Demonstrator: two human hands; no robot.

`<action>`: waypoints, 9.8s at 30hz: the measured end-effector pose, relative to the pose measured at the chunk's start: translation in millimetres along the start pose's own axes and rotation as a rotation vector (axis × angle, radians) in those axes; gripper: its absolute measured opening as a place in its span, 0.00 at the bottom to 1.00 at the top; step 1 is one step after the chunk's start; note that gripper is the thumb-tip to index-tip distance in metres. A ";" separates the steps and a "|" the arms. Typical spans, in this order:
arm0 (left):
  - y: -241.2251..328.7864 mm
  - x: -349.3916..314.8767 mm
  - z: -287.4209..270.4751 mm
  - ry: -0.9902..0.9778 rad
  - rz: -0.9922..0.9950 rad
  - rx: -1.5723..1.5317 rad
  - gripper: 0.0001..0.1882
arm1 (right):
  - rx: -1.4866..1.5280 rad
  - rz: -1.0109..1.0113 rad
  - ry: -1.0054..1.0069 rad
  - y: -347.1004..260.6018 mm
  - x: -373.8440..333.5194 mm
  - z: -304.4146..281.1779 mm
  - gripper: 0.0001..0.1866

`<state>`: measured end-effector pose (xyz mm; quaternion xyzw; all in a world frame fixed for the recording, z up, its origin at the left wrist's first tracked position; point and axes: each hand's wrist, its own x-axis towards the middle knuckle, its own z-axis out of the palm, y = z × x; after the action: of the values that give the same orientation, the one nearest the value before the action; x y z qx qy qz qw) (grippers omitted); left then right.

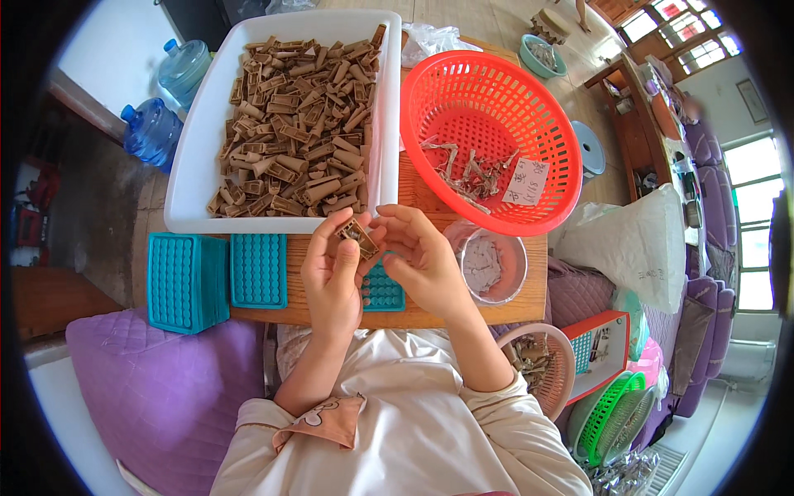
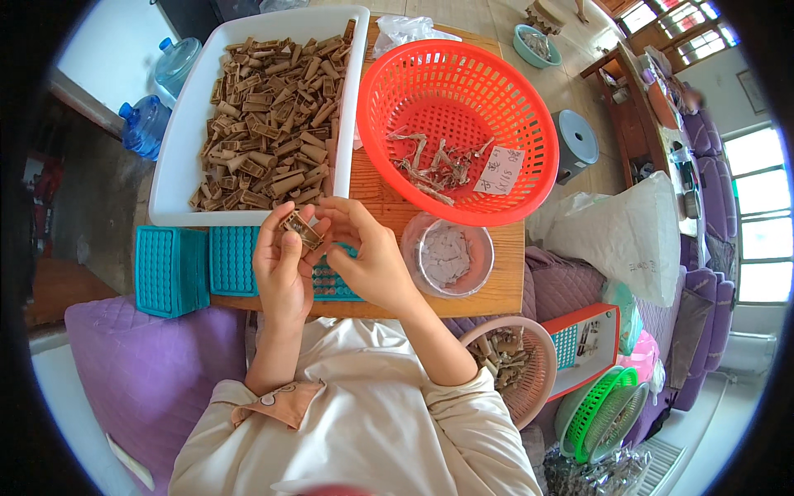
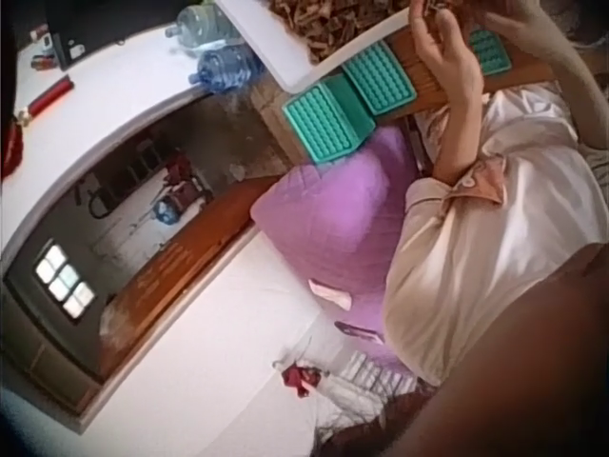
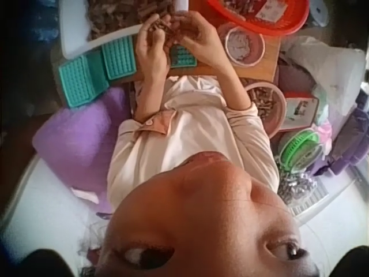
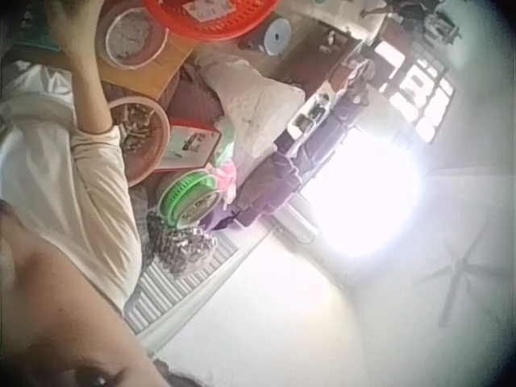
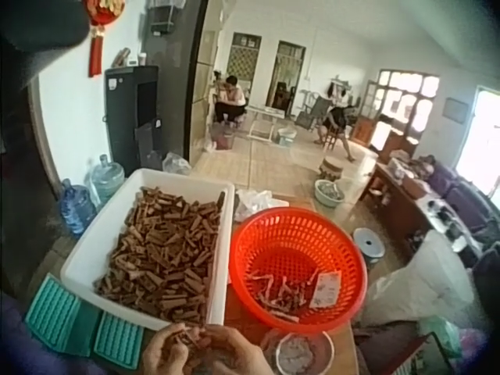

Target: The person assembles a plastic base by hand, fitting small plastic and metal components together.

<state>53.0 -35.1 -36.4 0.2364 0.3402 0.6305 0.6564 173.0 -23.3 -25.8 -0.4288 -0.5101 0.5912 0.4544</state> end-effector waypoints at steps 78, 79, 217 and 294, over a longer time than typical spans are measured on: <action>6.2 -21.8 -77.0 -0.204 -0.216 0.249 0.20 | -0.638 -0.881 0.159 68.2 -28.9 37.0 0.16; 7.5 -21.1 -74.7 -0.194 -0.220 0.225 0.19 | -0.639 -0.879 0.159 71.6 -29.8 37.7 0.16; 14.3 -24.2 -64.2 0.020 -0.058 -0.055 0.18 | -0.983 -0.163 0.341 0.9 14.3 -1.9 0.09; -16.0 -30.4 -52.1 -0.216 -0.592 -0.542 0.17 | -0.904 0.176 0.223 -4.4 -51.8 -108.9 0.06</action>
<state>25.6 -72.8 -77.9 0.0118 0.1442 0.4528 0.8798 290.6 -50.2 -31.4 -0.6859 -0.6263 0.2965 0.2222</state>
